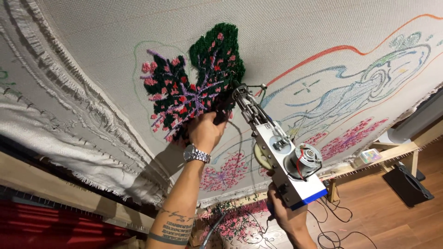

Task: Using a tufting gun to create a pattern on a rug canvas.

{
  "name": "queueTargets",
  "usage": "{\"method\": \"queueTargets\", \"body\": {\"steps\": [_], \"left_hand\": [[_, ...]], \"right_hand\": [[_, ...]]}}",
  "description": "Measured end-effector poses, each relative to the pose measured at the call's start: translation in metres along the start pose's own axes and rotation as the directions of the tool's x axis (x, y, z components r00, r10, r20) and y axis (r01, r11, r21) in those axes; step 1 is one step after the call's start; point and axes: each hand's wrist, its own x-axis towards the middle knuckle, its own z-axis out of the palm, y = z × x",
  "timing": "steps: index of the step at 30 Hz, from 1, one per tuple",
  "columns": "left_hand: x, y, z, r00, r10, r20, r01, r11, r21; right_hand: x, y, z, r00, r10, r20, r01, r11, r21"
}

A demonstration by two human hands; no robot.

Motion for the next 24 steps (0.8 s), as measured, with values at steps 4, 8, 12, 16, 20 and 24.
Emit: {"method": "queueTargets", "body": {"steps": [4,8,12,16,20,24], "left_hand": [[-0.017,0.017,0.015,0.981,-0.05,0.189,0.075,0.989,-0.128],[-0.025,0.035,0.033,0.786,0.369,0.497,0.152,0.663,-0.733],[-0.032,0.048,0.07,0.629,0.523,0.575,0.274,0.543,-0.794],[-0.052,0.076,0.032,0.574,0.54,0.616,0.154,0.668,-0.728],[-0.059,0.083,0.026,0.562,0.555,0.614,0.234,0.605,-0.761],[-0.07,0.087,0.006,0.613,0.477,0.63,0.115,0.735,-0.668]], "right_hand": [[0.002,0.036,-0.043,1.0,-0.022,-0.009,0.022,1.0,-0.022],[-0.004,0.029,-0.085,0.998,0.01,0.065,-0.021,0.984,0.174],[-0.01,0.022,-0.118,0.995,0.001,0.095,-0.028,0.96,0.277],[-0.017,0.02,-0.134,0.994,-0.104,0.029,0.096,0.975,0.201],[-0.021,0.017,-0.142,0.993,-0.117,0.022,0.109,0.969,0.222],[-0.023,0.02,-0.151,0.985,-0.166,0.038,0.156,0.967,0.201]]}}
